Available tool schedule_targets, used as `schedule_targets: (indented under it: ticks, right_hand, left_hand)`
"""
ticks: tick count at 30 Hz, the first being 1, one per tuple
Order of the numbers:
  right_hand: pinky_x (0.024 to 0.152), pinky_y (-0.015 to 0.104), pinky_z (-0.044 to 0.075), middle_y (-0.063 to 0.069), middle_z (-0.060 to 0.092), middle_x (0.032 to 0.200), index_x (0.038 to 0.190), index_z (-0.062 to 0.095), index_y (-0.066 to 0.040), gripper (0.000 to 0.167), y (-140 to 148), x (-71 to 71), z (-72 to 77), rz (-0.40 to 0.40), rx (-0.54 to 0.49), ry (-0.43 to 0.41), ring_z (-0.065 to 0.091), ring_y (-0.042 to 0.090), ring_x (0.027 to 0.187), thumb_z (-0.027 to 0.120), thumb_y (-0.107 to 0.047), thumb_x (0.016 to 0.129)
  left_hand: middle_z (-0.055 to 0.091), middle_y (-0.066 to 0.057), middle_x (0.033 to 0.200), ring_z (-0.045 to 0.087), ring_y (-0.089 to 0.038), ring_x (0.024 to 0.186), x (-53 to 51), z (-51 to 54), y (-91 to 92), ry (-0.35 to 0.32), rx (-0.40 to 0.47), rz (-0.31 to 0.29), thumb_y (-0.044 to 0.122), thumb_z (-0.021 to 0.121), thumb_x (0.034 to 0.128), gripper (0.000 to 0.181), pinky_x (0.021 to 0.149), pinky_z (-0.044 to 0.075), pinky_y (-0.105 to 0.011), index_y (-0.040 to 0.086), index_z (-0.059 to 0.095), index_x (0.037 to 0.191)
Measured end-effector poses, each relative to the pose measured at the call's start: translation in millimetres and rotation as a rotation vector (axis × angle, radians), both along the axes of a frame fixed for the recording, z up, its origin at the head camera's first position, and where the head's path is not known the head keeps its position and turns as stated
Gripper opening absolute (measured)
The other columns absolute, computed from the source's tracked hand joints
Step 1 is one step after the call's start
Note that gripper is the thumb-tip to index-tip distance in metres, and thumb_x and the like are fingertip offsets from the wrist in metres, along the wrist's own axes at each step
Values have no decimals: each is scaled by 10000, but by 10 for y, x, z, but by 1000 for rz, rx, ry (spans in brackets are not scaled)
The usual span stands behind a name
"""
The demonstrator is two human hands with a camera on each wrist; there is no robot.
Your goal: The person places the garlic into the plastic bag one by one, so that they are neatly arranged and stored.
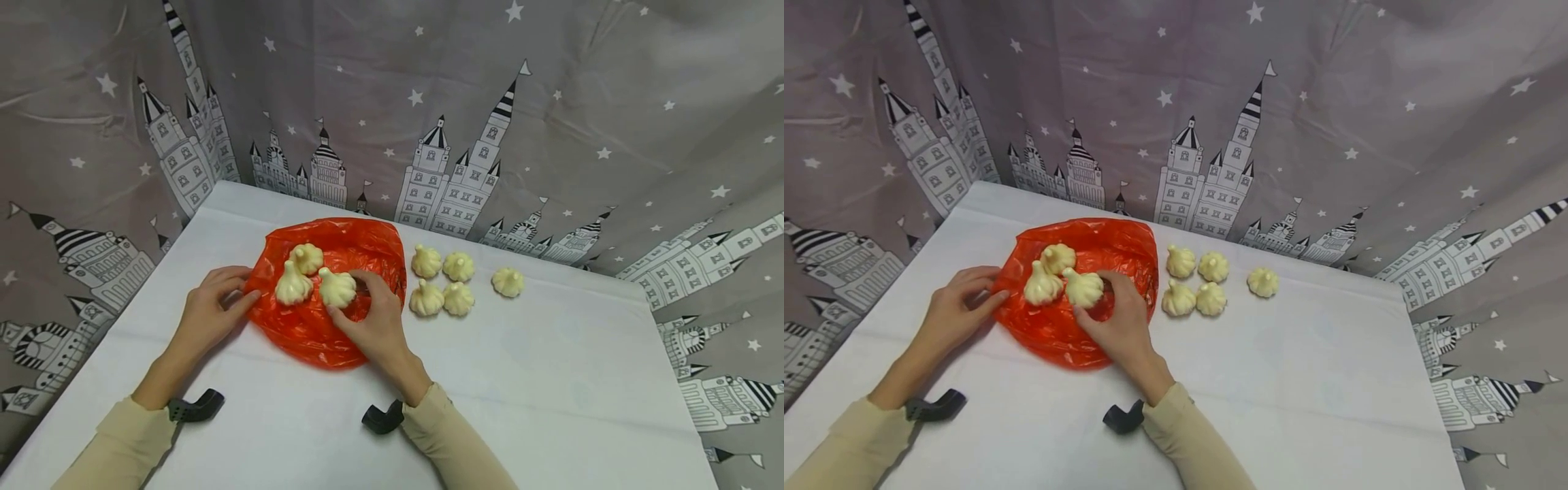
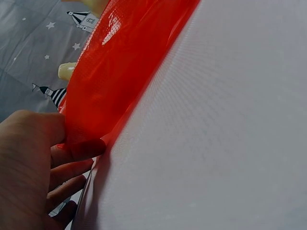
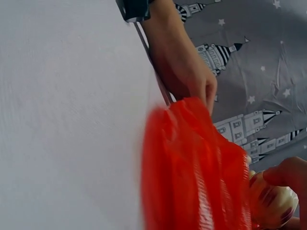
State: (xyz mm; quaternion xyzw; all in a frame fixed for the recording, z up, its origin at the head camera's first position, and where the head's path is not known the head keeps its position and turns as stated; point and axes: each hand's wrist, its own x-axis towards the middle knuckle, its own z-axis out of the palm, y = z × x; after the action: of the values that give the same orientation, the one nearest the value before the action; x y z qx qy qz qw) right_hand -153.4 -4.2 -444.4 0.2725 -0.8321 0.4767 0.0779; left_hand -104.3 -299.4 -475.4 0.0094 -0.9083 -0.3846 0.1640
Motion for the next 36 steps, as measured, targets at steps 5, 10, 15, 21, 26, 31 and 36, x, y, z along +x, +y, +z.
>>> schedule_targets:
  ticks: [5,10,15,21,26,31,36]
  right_hand:
    - [1071,346,542,27,682,1283,1352,584,-112,566,-53,7,-67,23,44,-1,647,162,1188,849,-280,882]
    - [1081,307,530,22,680,1305,1361,581,-113,571,-82,16,-117,46,94,-5,648,154,1208,847,-298,890]
    - [1112,330,508,21,667,1337,1374,589,-119,568,-97,47,-143,71,166,-43,630,186,1254,831,-321,902]
    - [1152,376,474,5,641,1396,1429,571,-150,580,-108,85,-141,98,292,-109,574,192,1328,786,-375,940]
    - [1149,362,476,-6,641,1399,1443,567,-154,583,-115,90,-128,119,311,-115,569,176,1332,775,-389,952]
    - [1138,335,481,-12,653,1383,1438,576,-151,579,-140,87,-138,136,321,-101,577,164,1315,773,-401,953]
    - [1126,327,489,-8,663,1375,1435,583,-147,583,-167,104,-129,137,337,-99,589,168,1300,767,-422,955]
  left_hand:
    - [665,-199,1372,535,-392,1348,0,-1,0,-11,-1,0,139,779,957,112,953,265,58,29,760,961]
    - [660,-200,1378,531,-397,1349,-6,-10,-9,-21,-3,1,141,764,967,115,944,270,56,26,760,969]
    - [659,-201,1378,532,-398,1348,-1,-6,-5,-24,0,5,151,762,969,128,946,278,51,23,761,971]
    - [652,-205,1391,524,-400,1359,4,-1,-3,-36,-5,7,156,757,972,136,950,266,52,21,759,974]
    - [650,-206,1391,520,-400,1359,-6,-6,-14,-31,-7,7,159,756,972,142,944,243,60,16,757,972]
    - [651,-200,1391,521,-395,1360,-8,-20,-20,-33,-1,8,163,756,974,145,950,253,58,18,759,979]
    - [648,-197,1396,520,-394,1364,-7,-28,-9,-42,2,11,181,754,979,157,954,264,53,24,760,983]
